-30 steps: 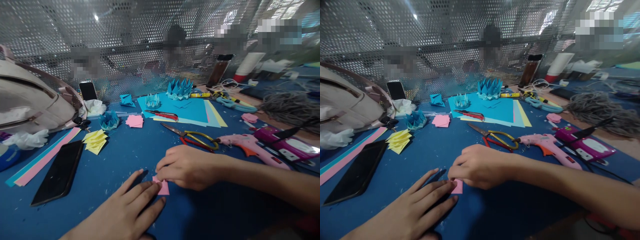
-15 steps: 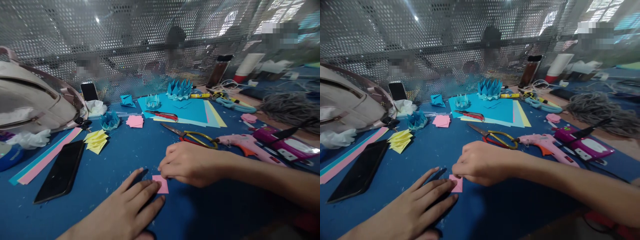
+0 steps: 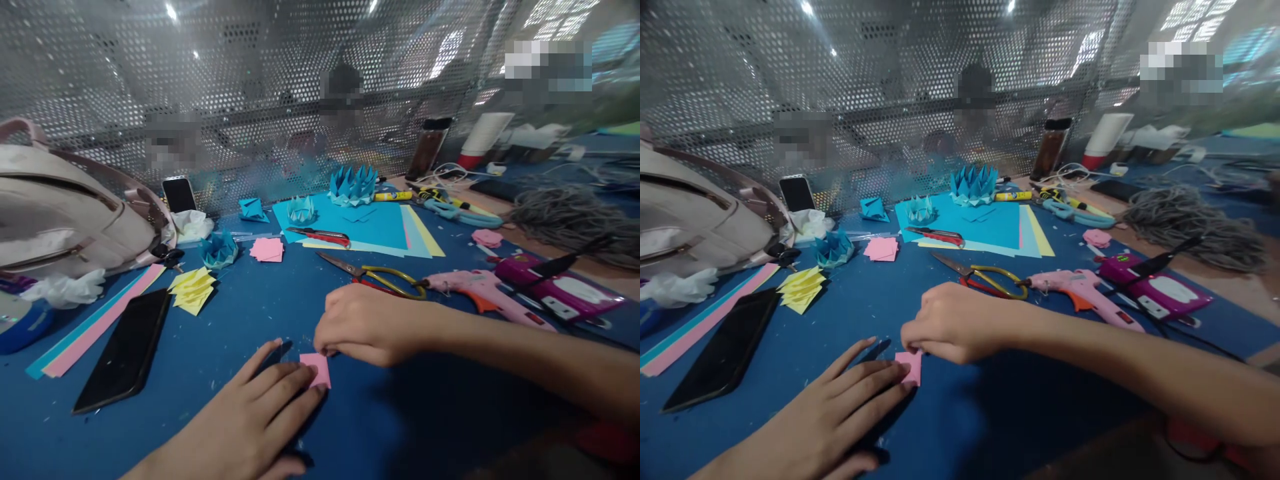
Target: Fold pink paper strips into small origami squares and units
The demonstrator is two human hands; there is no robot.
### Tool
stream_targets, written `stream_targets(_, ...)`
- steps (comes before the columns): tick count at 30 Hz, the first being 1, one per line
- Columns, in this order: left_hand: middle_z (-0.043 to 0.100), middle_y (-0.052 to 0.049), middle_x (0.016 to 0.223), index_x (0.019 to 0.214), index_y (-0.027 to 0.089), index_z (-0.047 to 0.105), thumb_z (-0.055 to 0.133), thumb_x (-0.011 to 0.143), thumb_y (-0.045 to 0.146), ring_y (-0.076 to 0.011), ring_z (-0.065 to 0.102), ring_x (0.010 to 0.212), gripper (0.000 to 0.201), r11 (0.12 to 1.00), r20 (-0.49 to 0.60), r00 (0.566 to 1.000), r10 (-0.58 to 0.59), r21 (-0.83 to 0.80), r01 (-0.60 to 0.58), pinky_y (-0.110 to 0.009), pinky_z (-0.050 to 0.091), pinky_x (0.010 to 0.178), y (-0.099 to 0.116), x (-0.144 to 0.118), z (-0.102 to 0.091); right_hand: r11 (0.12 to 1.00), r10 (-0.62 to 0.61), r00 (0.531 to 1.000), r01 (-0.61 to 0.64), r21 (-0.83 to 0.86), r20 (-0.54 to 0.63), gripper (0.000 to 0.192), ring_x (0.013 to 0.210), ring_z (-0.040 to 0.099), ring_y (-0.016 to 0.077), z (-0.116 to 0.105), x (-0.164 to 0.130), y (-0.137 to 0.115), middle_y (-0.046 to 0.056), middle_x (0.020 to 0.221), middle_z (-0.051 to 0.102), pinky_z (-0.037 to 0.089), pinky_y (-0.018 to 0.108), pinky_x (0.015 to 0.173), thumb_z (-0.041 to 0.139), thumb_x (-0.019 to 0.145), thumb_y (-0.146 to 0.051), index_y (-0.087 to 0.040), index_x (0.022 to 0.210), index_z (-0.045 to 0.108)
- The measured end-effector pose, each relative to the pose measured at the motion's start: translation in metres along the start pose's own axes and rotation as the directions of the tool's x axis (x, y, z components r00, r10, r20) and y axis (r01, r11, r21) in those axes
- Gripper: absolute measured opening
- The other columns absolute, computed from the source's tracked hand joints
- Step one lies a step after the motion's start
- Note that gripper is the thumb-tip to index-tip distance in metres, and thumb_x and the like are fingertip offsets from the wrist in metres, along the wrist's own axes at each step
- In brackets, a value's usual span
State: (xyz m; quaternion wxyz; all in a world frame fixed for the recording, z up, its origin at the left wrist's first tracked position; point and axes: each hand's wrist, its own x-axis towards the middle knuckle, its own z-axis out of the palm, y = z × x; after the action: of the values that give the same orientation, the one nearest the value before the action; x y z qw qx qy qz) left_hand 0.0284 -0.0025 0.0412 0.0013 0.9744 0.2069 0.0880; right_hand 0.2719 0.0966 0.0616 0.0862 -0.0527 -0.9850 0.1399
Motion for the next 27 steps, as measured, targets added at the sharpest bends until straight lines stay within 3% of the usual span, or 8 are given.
stream_targets(3, 0.064, -0.009, 0.126, 0.134, 0.014, 0.045, 0.042, 0.101, 0.030, -0.0202, 0.058, 0.115, 0.037, 0.956, -0.051, 0.985, -0.165, -0.253, 0.147, -0.041, 0.024, 0.117, 0.002, 0.007, 0.005, 0.987, 0.128, 0.981, -0.112, 0.114, -0.148, 0.021, 0.068, 0.062, 0.0138, 0.010, 0.000, 0.002, 0.000, 0.072, 0.071, 0.038, 0.027, 0.072, 0.039, 0.097, -0.015, -0.018, 0.097, 0.060)
stream_targets(6, 0.066, -0.005, 0.109, 0.113, 0.020, 0.054, 0.043, 0.099, 0.019, -0.0171, 0.060, 0.101, 0.018, 0.808, -0.084, 0.904, -0.418, -0.488, 0.329, -0.033, 0.042, 0.100, 0.001, 0.020, 0.011, 0.942, 0.309, 0.925, -0.266, 0.204, -0.221, 0.021, 0.066, 0.061, 0.0130, 0.021, 0.001, 0.000, -0.002, 0.070, 0.068, 0.036, 0.024, 0.068, 0.039, 0.097, -0.016, -0.019, 0.097, 0.059)
stream_targets(9, 0.062, -0.005, 0.100, 0.102, 0.020, 0.057, 0.061, 0.091, 0.025, -0.0212, 0.057, 0.092, 0.013, 0.720, -0.032, 0.816, -0.577, -0.491, 0.490, -0.033, 0.046, 0.081, -0.003, 0.035, 0.014, 0.898, 0.429, 0.875, -0.387, 0.208, -0.224, 0.017, 0.068, 0.061, 0.0135, 0.029, 0.002, -0.003, 0.000, 0.073, 0.066, 0.032, 0.023, 0.062, 0.042, 0.097, -0.019, -0.019, 0.091, 0.058)
stream_targets(12, 0.060, -0.003, 0.096, 0.093, 0.019, 0.059, 0.070, 0.084, 0.028, -0.0216, 0.055, 0.087, 0.017, 0.686, 0.053, 0.782, -0.621, -0.446, 0.575, -0.034, 0.042, 0.079, -0.007, 0.045, 0.012, 0.873, 0.485, 0.848, -0.455, 0.178, -0.212, 0.019, 0.064, 0.057, 0.0132, 0.033, 0.002, -0.005, 0.000, 0.072, 0.064, 0.028, 0.023, 0.059, 0.043, 0.098, -0.027, -0.019, 0.087, 0.056)
stream_targets(15, 0.059, 0.000, 0.090, 0.082, 0.018, 0.058, 0.071, 0.080, 0.022, -0.0196, 0.055, 0.084, 0.014, 0.636, 0.114, 0.750, -0.652, -0.456, 0.622, -0.034, 0.039, 0.081, -0.007, 0.047, 0.009, 0.875, 0.483, 0.853, -0.459, 0.153, -0.198, 0.024, 0.063, 0.055, 0.0132, 0.033, 0.001, -0.006, 0.000, 0.069, 0.063, 0.026, 0.023, 0.059, 0.043, 0.099, -0.031, -0.018, 0.084, 0.057)
stream_targets(20, 0.061, 0.002, 0.079, 0.073, 0.018, 0.055, 0.068, 0.077, 0.020, -0.0177, 0.055, 0.079, 0.014, 0.539, 0.107, 0.688, -0.718, -0.539, 0.647, -0.029, 0.037, 0.076, 0.000, 0.044, 0.010, 0.899, 0.422, 0.896, -0.395, 0.189, -0.136, 0.034, 0.065, 0.056, 0.0130, 0.030, 0.000, -0.010, 0.000, 0.068, 0.063, 0.027, 0.023, 0.059, 0.050, 0.096, -0.044, -0.018, 0.078, 0.060)
stream_targets(24, 0.060, 0.002, 0.072, 0.073, 0.018, 0.052, 0.065, 0.081, 0.025, -0.0151, 0.053, 0.071, 0.017, 0.414, 0.073, 0.656, -0.751, -0.722, 0.555, -0.024, 0.038, 0.066, 0.000, 0.044, 0.014, 0.900, 0.375, 0.921, -0.334, 0.282, -0.108, 0.035, 0.069, 0.057, 0.0127, 0.031, 0.000, -0.011, -0.001, 0.072, 0.064, 0.030, 0.022, 0.060, 0.059, 0.089, -0.051, -0.018, 0.079, 0.065)
stream_targets(27, 0.057, 0.002, 0.073, 0.075, 0.018, 0.052, 0.066, 0.081, 0.027, -0.0133, 0.050, 0.068, 0.017, 0.362, 0.047, 0.637, -0.769, -0.789, 0.496, -0.022, 0.038, 0.062, -0.001, 0.044, 0.014, 0.896, 0.366, 0.923, -0.314, 0.316, -0.122, 0.028, 0.069, 0.057, 0.0121, 0.033, 0.000, -0.008, -0.001, 0.074, 0.065, 0.031, 0.022, 0.061, 0.061, 0.090, -0.043, -0.017, 0.079, 0.066)
